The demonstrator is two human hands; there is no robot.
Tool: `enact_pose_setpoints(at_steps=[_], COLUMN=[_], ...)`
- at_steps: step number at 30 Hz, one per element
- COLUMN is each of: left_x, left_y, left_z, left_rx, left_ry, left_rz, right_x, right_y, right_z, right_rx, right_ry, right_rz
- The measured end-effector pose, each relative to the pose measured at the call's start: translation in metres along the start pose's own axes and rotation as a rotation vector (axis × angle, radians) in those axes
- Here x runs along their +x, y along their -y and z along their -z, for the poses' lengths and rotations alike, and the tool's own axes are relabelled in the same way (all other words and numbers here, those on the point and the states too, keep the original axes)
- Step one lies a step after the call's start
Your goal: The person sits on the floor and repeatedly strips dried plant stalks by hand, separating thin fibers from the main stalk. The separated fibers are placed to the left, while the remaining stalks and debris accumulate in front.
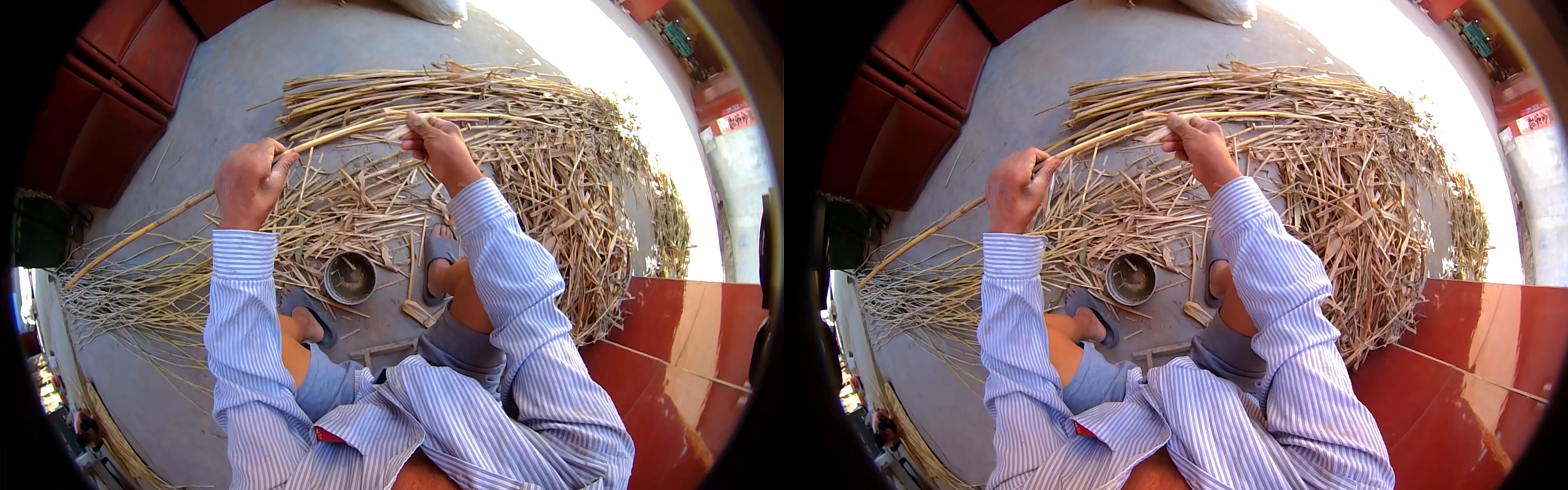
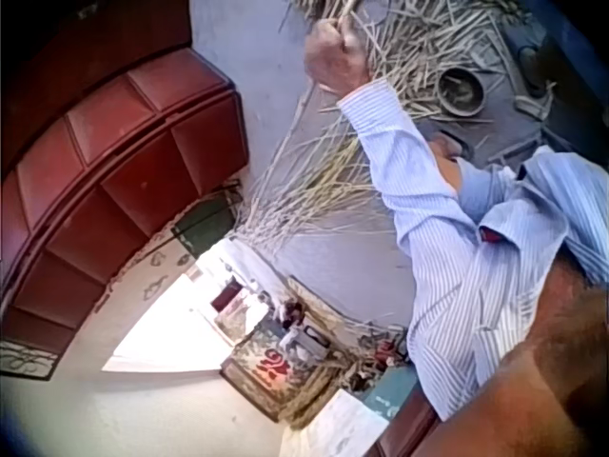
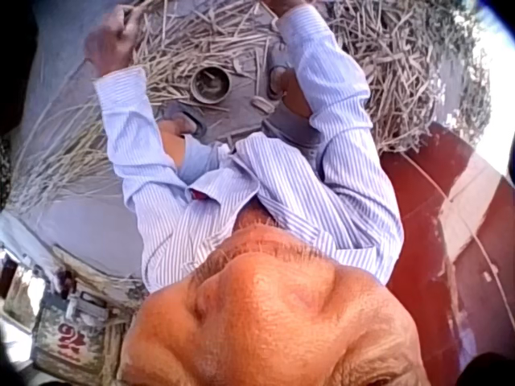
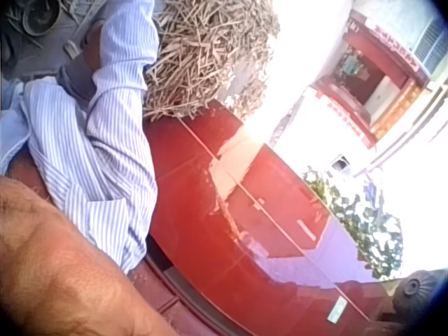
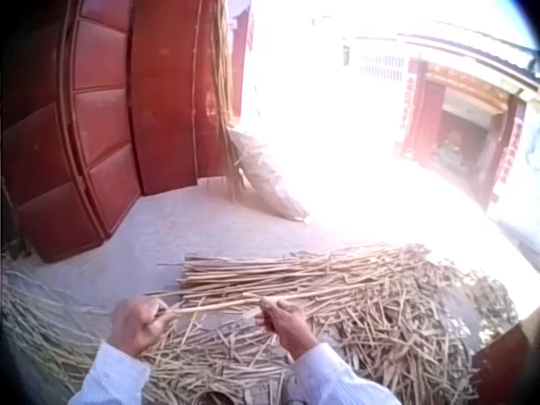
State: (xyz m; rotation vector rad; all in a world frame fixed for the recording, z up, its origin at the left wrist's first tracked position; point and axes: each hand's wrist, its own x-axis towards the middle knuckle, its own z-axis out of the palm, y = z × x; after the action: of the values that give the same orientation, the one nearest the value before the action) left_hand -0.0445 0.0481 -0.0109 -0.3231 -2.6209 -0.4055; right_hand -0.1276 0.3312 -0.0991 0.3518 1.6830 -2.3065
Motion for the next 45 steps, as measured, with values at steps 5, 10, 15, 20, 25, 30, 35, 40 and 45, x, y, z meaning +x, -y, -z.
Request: enact_pose_setpoints(at_steps=[5, 10, 15, 20, 25, 30, 35, 40, 45], left_x=[0.004, 0.000, -0.007, -0.009, 0.008, 0.010, 0.004, 0.003, 0.007], left_y=[0.007, 0.018, 0.032, 0.032, -0.020, -0.017, 0.009, -0.010, -0.028], left_z=[0.005, 0.013, 0.028, 0.017, -0.014, -0.013, 0.026, 0.010, -0.019], left_rx=[-0.024, -0.059, -0.004, 0.186, 0.153, 0.039, -0.048, -0.053, 0.087], left_ry=[-0.001, 0.073, 0.189, 0.231, 0.015, 0.040, 0.125, 0.166, 0.012], left_rz=[0.052, 0.048, 0.062, 0.035, -0.205, -0.144, -0.003, -0.060, -0.157], right_x=[0.017, 0.040, 0.046, 0.044, 0.004, 0.000, 0.045, 0.022, 0.015], right_y=[0.004, 0.000, 0.001, 0.005, -0.014, -0.024, -0.018, -0.019, -0.020], right_z=[0.040, 0.091, 0.078, 0.053, -0.031, -0.039, 0.042, 0.005, -0.021], right_rx=[0.208, 0.352, 0.556, 0.642, 0.268, 0.451, 0.510, 0.368, 0.417], right_ry=[-0.298, -0.445, -0.230, -0.152, 0.229, 0.244, -0.172, -0.045, -0.018], right_rz=[-0.026, -0.336, -0.234, -0.147, -0.234, -0.257, -0.175, -0.163, -0.209])
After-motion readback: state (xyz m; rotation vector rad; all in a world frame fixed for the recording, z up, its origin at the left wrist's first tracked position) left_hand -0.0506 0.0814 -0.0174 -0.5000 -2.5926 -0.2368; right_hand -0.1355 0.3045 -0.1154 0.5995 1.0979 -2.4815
